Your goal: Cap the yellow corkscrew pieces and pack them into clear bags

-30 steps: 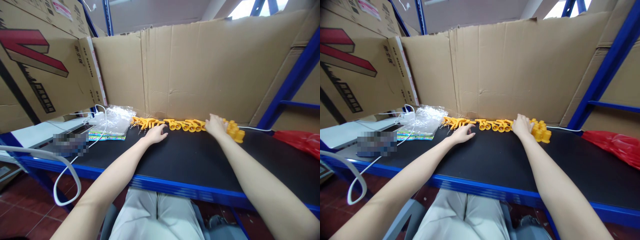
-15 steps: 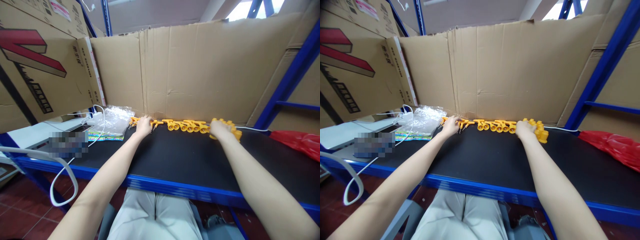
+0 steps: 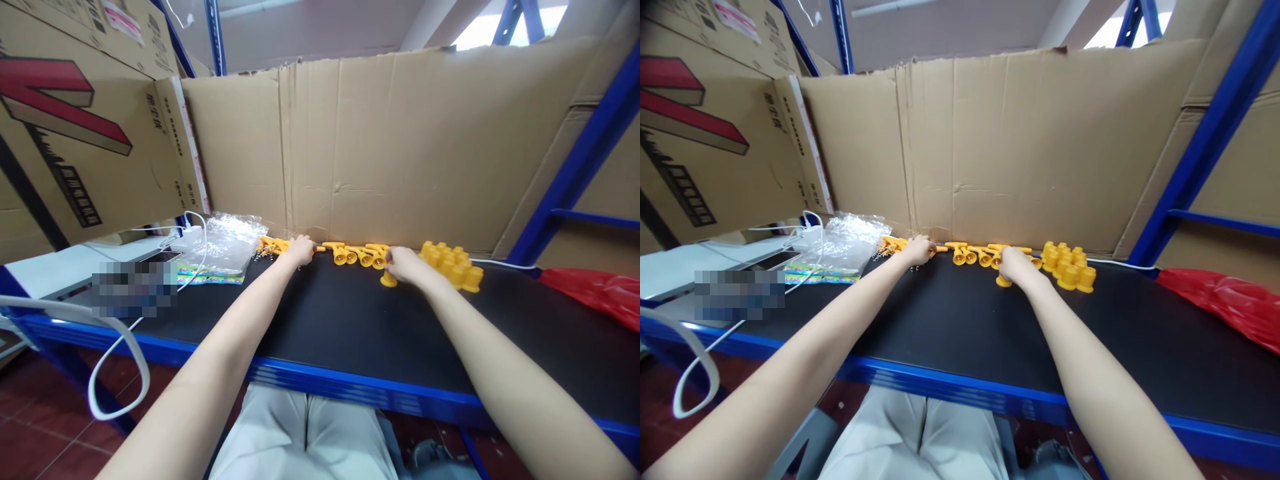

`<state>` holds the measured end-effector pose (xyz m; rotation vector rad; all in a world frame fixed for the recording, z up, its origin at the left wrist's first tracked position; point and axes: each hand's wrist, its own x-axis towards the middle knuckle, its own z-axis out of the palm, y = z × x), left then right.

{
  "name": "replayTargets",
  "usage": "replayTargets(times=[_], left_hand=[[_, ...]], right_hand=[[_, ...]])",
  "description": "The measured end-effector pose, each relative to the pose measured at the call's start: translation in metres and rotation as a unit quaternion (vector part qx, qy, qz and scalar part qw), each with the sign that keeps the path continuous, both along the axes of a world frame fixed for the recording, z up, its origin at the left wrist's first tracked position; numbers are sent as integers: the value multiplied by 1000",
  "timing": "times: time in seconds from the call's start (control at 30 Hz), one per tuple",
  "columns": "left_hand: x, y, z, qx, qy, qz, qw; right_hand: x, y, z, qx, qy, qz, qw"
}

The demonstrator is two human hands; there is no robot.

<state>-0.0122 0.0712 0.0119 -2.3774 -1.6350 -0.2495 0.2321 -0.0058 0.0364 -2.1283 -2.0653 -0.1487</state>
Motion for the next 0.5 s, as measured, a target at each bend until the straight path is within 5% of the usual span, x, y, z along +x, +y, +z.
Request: replayTargets(times=[0.5], left_hand=[[14, 22, -2, -57, 101, 11, 993]], right_hand=[[0, 5, -8, 14, 34, 40, 999]])
